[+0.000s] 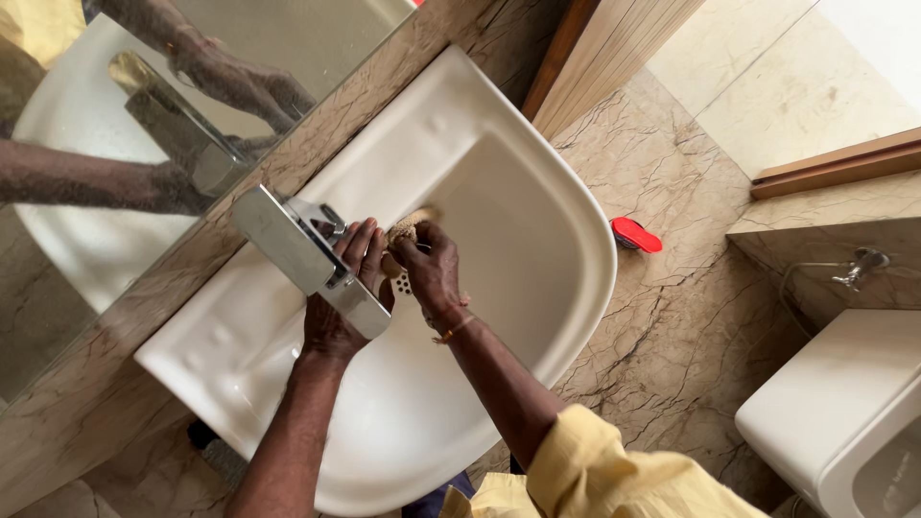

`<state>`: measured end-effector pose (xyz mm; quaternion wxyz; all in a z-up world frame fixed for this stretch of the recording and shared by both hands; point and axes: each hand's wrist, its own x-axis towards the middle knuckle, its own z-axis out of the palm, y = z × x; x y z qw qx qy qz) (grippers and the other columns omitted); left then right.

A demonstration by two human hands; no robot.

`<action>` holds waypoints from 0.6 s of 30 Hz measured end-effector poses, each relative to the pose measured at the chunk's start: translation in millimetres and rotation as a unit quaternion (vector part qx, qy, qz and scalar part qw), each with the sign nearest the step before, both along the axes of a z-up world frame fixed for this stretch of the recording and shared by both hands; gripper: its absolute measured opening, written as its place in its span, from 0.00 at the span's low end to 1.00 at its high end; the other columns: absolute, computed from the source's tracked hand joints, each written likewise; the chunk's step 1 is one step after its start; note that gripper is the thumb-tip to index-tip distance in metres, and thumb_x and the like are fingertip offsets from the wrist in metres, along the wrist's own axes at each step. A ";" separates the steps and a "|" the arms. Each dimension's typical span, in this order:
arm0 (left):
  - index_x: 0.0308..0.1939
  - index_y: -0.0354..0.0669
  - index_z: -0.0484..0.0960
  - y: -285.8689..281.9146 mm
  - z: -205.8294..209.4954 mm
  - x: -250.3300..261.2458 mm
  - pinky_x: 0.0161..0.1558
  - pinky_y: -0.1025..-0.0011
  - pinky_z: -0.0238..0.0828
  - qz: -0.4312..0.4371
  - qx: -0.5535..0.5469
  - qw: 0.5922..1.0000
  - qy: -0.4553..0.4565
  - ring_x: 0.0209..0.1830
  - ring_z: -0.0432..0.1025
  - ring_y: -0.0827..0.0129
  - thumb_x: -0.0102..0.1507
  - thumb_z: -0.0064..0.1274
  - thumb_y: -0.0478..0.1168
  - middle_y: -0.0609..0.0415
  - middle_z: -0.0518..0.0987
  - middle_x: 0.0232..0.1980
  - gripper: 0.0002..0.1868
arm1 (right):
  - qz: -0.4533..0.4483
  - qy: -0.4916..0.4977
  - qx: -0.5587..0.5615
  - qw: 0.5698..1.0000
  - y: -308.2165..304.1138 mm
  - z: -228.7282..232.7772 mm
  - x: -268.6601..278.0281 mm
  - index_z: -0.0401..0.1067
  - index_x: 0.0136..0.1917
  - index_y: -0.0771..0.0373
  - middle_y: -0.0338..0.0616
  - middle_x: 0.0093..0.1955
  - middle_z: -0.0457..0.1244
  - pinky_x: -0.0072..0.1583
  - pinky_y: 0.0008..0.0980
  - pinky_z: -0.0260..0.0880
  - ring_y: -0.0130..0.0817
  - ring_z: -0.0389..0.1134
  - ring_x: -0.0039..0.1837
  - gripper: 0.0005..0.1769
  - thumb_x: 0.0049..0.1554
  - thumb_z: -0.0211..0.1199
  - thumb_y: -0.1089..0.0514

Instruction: The person wipes the inside and outside of a porcelain sink and its pedestal with a cloth.

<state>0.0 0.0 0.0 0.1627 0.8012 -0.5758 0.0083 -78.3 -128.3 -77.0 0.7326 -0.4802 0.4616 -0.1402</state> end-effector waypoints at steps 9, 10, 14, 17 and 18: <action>0.79 0.36 0.55 -12.1 16.4 -9.7 0.78 0.52 0.54 0.016 -0.001 1.000 0.001 0.81 0.54 0.52 0.62 0.57 0.41 0.45 0.58 0.82 0.44 | -0.157 -0.020 0.002 0.987 -48.5 37.4 4.7 0.61 0.72 0.69 0.59 0.65 0.65 0.60 0.39 0.80 0.45 0.71 0.59 0.32 0.54 0.60 0.65; 0.79 0.36 0.55 -13.1 16.5 -11.1 0.78 0.52 0.54 0.017 -0.007 1.000 0.007 0.81 0.54 0.53 0.61 0.57 0.41 0.46 0.58 0.82 0.45 | -0.127 -0.020 0.028 0.991 -39.3 38.7 0.4 0.58 0.72 0.68 0.57 0.66 0.63 0.60 0.38 0.80 0.44 0.71 0.60 0.33 0.54 0.61 0.65; 0.79 0.37 0.56 -16.1 14.8 -9.3 0.79 0.53 0.54 0.021 -0.026 0.999 0.016 0.82 0.55 0.53 0.62 0.59 0.39 0.47 0.59 0.82 0.44 | -0.072 -0.082 0.042 0.993 -30.1 42.3 -7.2 0.61 0.69 0.72 0.61 0.63 0.64 0.61 0.40 0.80 0.46 0.72 0.60 0.28 0.59 0.62 0.62; 0.78 0.38 0.59 -13.1 14.2 -10.2 0.78 0.52 0.55 0.032 -0.031 0.999 0.017 0.80 0.57 0.53 0.61 0.60 0.39 0.48 0.61 0.81 0.43 | -0.117 -0.117 -0.011 0.986 -54.8 37.4 -7.5 0.64 0.67 0.75 0.60 0.60 0.67 0.61 0.40 0.80 0.45 0.73 0.58 0.24 0.60 0.61 0.61; 0.78 0.39 0.60 -14.5 13.6 -12.1 0.78 0.52 0.56 0.036 -0.035 0.999 0.018 0.79 0.58 0.53 0.61 0.60 0.39 0.48 0.62 0.80 0.43 | -0.139 -0.119 -0.031 0.983 -61.8 35.3 -7.8 0.64 0.67 0.74 0.58 0.59 0.67 0.61 0.40 0.80 0.44 0.73 0.57 0.24 0.60 0.61 0.61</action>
